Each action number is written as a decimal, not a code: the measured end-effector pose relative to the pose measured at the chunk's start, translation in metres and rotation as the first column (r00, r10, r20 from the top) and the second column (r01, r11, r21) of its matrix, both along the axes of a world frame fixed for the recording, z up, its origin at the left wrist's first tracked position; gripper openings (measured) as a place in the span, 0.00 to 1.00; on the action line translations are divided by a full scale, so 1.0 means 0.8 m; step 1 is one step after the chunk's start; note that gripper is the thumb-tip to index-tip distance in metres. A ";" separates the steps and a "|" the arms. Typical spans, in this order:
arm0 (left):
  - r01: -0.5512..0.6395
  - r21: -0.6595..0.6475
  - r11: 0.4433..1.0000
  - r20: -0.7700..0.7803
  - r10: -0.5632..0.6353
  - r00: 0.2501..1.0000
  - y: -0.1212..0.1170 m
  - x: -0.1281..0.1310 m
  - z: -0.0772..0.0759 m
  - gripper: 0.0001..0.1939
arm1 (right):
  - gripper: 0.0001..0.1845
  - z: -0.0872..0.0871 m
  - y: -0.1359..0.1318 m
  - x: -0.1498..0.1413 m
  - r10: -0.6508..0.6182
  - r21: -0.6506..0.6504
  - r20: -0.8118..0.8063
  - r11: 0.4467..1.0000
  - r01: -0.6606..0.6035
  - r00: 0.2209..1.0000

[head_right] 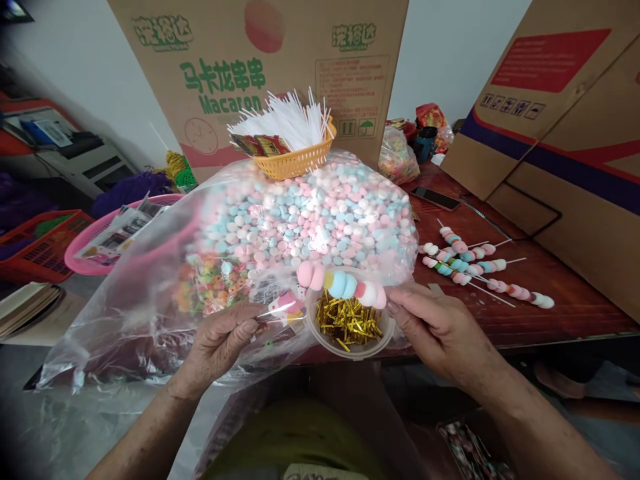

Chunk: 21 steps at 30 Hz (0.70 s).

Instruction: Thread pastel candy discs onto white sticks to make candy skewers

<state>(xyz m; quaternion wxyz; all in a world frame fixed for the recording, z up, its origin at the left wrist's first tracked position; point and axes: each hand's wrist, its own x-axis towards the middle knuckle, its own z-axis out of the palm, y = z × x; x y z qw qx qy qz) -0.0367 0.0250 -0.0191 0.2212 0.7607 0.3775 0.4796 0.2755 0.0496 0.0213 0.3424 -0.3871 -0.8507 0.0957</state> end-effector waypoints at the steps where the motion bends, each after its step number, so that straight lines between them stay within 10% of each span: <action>1: 0.006 0.017 1.000 0.010 -0.006 1.000 0.001 0.000 -0.001 0.09 | 0.11 0.001 0.000 0.006 0.003 0.120 0.066 0.993 -0.011 0.998; 4: 0.003 0.049 0.999 0.002 -0.004 1.000 0.004 0.001 0.001 0.08 | 0.14 0.001 0.000 0.017 -0.025 0.336 0.234 0.940 -0.056 0.972; 12: 0.024 0.086 0.996 -0.249 -0.002 0.968 0.010 0.008 0.015 0.06 | 0.19 0.010 -0.011 0.037 -0.079 0.386 0.414 0.917 -0.097 0.907; 21: 0.055 0.124 0.991 -0.241 -0.023 0.970 0.010 0.011 0.015 0.06 | 0.17 0.008 -0.021 0.040 -0.229 0.487 0.270 0.871 0.072 0.935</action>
